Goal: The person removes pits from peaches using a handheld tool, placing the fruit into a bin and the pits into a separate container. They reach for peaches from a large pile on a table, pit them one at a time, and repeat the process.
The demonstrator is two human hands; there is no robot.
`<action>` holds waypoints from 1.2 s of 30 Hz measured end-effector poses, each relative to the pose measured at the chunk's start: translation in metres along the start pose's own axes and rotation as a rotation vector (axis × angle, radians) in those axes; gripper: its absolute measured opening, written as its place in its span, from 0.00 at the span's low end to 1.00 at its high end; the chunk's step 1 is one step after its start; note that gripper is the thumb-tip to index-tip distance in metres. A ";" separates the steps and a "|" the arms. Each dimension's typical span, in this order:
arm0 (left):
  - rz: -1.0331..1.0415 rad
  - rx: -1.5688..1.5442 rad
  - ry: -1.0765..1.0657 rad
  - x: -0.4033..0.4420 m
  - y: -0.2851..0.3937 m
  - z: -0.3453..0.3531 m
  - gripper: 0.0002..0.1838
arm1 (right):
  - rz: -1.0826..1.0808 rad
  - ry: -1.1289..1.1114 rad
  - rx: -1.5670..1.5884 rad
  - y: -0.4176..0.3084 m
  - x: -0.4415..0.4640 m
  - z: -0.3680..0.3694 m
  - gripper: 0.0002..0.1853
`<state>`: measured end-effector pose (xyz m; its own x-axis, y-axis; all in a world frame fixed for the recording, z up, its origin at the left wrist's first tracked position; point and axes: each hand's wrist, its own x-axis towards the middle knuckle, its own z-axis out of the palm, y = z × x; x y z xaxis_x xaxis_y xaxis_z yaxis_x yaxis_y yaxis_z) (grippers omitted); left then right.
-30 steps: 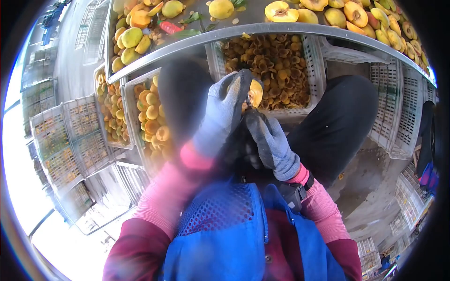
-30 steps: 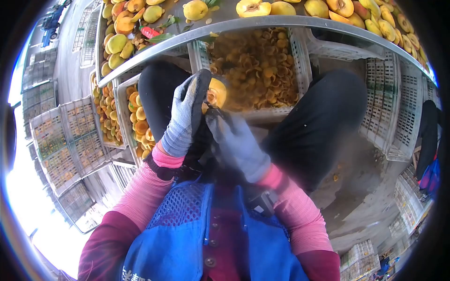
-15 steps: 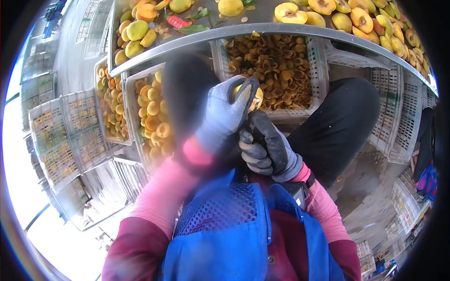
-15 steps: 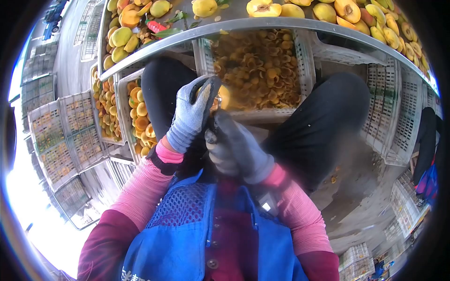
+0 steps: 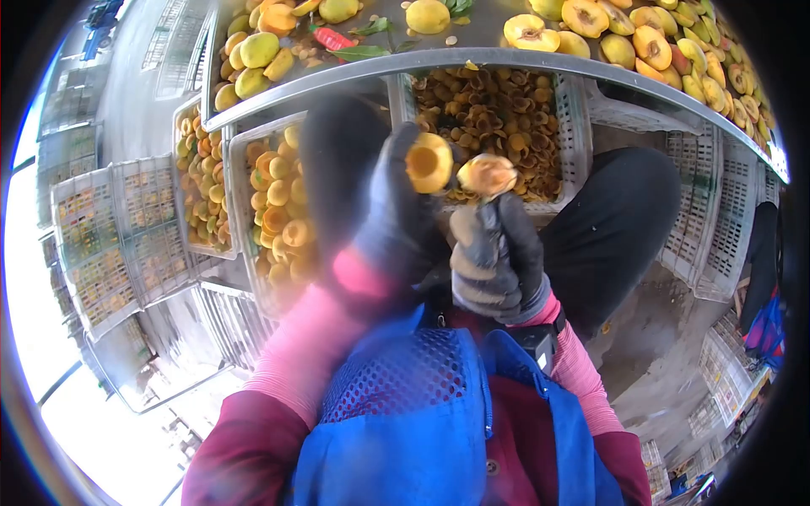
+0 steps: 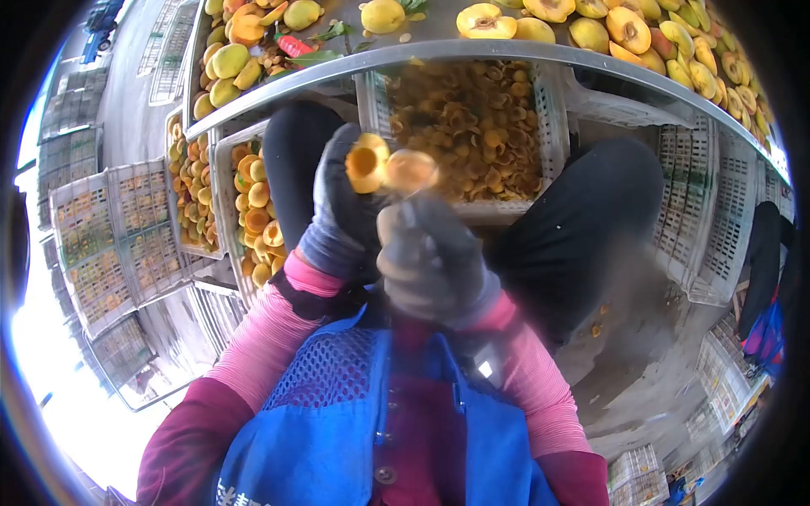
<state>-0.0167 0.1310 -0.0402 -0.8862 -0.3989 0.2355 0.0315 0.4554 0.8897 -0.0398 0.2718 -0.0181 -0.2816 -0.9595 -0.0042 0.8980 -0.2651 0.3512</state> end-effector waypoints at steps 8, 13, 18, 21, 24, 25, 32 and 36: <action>-0.243 0.948 -0.072 0.041 -0.013 -0.171 0.16 | 0.035 0.214 -0.093 -0.026 -0.003 -0.031 0.27; -0.171 0.759 -0.024 0.112 0.022 -0.097 0.13 | -0.010 0.634 -0.227 -0.027 0.010 -0.013 0.27; 0.052 1.107 -0.330 0.214 -0.007 0.012 0.31 | -0.113 0.598 -0.219 -0.036 0.008 -0.019 0.25; 0.094 0.994 -0.512 0.232 -0.025 0.028 0.31 | -0.172 0.708 -0.344 -0.044 0.004 -0.015 0.25; -0.232 0.055 -0.600 0.202 0.005 0.019 0.25 | -0.254 0.513 -0.390 -0.053 -0.002 0.027 0.25; -0.507 -0.226 -0.609 0.181 0.035 0.012 0.24 | -0.295 0.332 -0.395 -0.053 -0.005 0.036 0.25; -0.674 -0.943 -0.271 0.086 0.034 0.015 0.27 | -0.589 0.652 -1.242 -0.041 0.010 0.008 0.16; -0.668 -1.139 -0.180 0.063 0.037 0.015 0.28 | -0.731 0.603 -1.747 -0.025 0.006 -0.026 0.23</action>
<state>-0.0786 0.1345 0.0024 -0.9283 -0.1336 -0.3470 -0.1417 -0.7358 0.6622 -0.0551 0.2707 -0.0509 -0.8899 -0.4479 -0.0869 0.0882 0.0180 -0.9959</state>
